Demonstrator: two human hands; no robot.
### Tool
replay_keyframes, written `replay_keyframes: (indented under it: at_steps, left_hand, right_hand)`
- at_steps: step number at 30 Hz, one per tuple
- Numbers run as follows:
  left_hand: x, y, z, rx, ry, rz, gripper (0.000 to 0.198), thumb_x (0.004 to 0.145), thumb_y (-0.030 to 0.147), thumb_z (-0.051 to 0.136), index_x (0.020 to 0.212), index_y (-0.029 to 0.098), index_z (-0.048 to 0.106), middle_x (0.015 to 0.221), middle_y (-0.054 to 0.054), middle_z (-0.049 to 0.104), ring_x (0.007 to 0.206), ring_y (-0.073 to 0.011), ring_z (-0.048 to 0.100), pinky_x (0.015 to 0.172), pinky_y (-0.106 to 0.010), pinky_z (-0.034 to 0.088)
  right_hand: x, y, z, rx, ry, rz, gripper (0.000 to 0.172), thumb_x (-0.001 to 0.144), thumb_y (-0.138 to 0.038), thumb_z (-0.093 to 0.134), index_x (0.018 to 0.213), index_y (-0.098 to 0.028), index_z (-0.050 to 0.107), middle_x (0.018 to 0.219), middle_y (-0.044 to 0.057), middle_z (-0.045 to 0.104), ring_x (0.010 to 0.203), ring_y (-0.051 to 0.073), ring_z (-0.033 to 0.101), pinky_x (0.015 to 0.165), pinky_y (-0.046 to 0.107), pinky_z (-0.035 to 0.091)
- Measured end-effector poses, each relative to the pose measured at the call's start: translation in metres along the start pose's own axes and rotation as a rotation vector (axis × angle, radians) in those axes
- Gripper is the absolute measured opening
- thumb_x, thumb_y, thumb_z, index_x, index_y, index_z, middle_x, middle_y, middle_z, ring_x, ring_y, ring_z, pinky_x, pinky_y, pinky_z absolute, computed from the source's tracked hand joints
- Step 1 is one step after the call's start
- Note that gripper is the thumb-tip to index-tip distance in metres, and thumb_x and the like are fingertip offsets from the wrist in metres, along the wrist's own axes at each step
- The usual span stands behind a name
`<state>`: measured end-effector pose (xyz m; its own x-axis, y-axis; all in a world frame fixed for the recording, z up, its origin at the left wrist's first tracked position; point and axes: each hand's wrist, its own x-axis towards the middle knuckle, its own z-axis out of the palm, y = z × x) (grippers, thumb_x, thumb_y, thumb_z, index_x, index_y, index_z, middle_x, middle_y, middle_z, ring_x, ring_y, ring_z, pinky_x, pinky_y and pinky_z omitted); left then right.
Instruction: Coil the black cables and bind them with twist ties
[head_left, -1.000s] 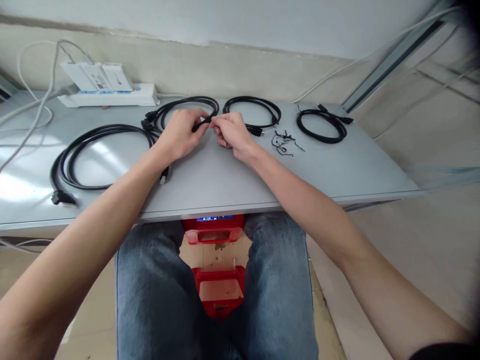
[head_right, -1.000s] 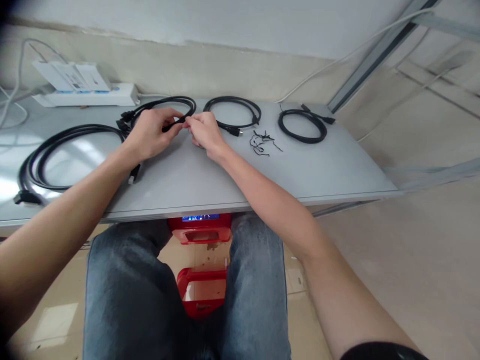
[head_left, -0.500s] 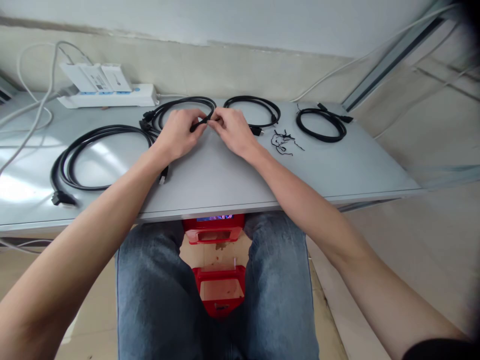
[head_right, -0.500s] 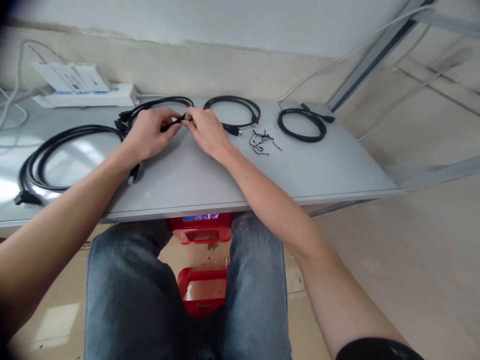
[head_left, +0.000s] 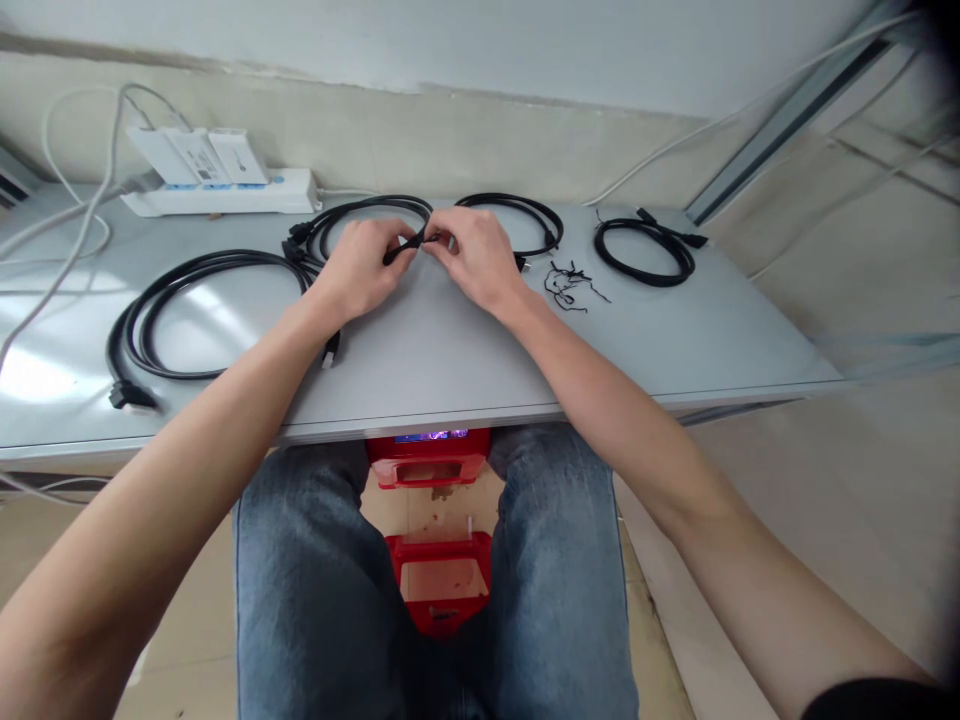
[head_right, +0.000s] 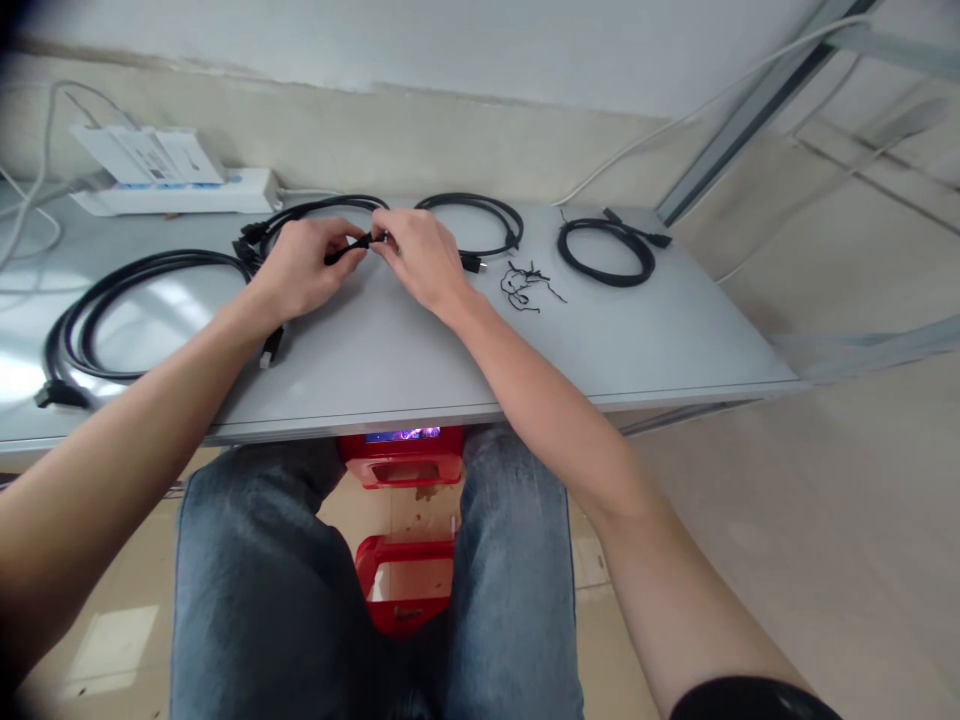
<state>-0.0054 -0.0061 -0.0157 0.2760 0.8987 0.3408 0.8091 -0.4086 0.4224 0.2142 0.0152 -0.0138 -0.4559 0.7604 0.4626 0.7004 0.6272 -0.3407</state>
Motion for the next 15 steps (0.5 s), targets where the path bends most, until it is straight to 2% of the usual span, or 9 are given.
replay_keyframes:
  at_steps: [4, 6, 10, 13, 15]
  left_hand:
    - [-0.001, 0.007, -0.003, 0.036, -0.007, 0.004, 0.038, 0.112, 0.035, 0.065, 0.14, 0.017, 0.084, 0.097, -0.007, 0.078, 0.092, -0.0255, 0.068, 0.094, -0.044, 0.051]
    - [-0.002, 0.008, -0.004, 0.035, -0.014, 0.01, 0.038, 0.112, 0.036, 0.064, 0.138, 0.018, 0.084, 0.095, -0.006, 0.076, 0.09, -0.0242, 0.066, 0.092, -0.043, 0.051]
    - [-0.001, 0.001, -0.001, 0.005, -0.024, 0.021, 0.039, 0.111, 0.048, 0.062, 0.133, 0.025, 0.084, 0.097, -0.007, 0.081, 0.096, -0.0285, 0.072, 0.094, -0.043, 0.053]
    - [0.001, -0.005, 0.002, -0.026, -0.017, 0.024, 0.036, 0.107, 0.048, 0.064, 0.13, 0.027, 0.083, 0.101, -0.01, 0.084, 0.104, -0.0323, 0.077, 0.098, -0.044, 0.056]
    - [0.001, -0.006, 0.002, -0.039, -0.018, 0.024, 0.034, 0.105, 0.045, 0.065, 0.127, 0.027, 0.083, 0.101, -0.01, 0.084, 0.106, -0.033, 0.078, 0.099, -0.044, 0.056]
  right_hand:
    - [-0.001, -0.004, -0.001, -0.015, 0.01, 0.015, 0.003, 0.114, -0.024, 0.074, 0.114, -0.023, 0.076, 0.114, 0.008, 0.083, 0.103, 0.029, 0.077, 0.1, 0.044, 0.06]
    - [-0.001, -0.002, 0.001, 0.021, 0.017, 0.017, 0.005, 0.116, -0.029, 0.073, 0.117, -0.025, 0.075, 0.111, 0.007, 0.083, 0.105, 0.029, 0.077, 0.101, 0.044, 0.061]
    - [0.002, 0.007, 0.009, 0.119, 0.023, 0.018, 0.02, 0.115, -0.047, 0.076, 0.115, -0.028, 0.073, 0.11, 0.008, 0.083, 0.106, 0.031, 0.079, 0.104, 0.046, 0.065]
    - [0.003, 0.012, 0.014, 0.237, 0.03, 0.018, 0.021, 0.112, -0.047, 0.08, 0.109, -0.028, 0.07, 0.11, 0.007, 0.082, 0.103, 0.029, 0.081, 0.104, 0.048, 0.068]
    - [0.003, 0.014, 0.018, 0.352, 0.034, 0.033, 0.021, 0.111, -0.044, 0.082, 0.105, -0.028, 0.069, 0.105, 0.005, 0.081, 0.098, 0.027, 0.081, 0.098, 0.046, 0.071]
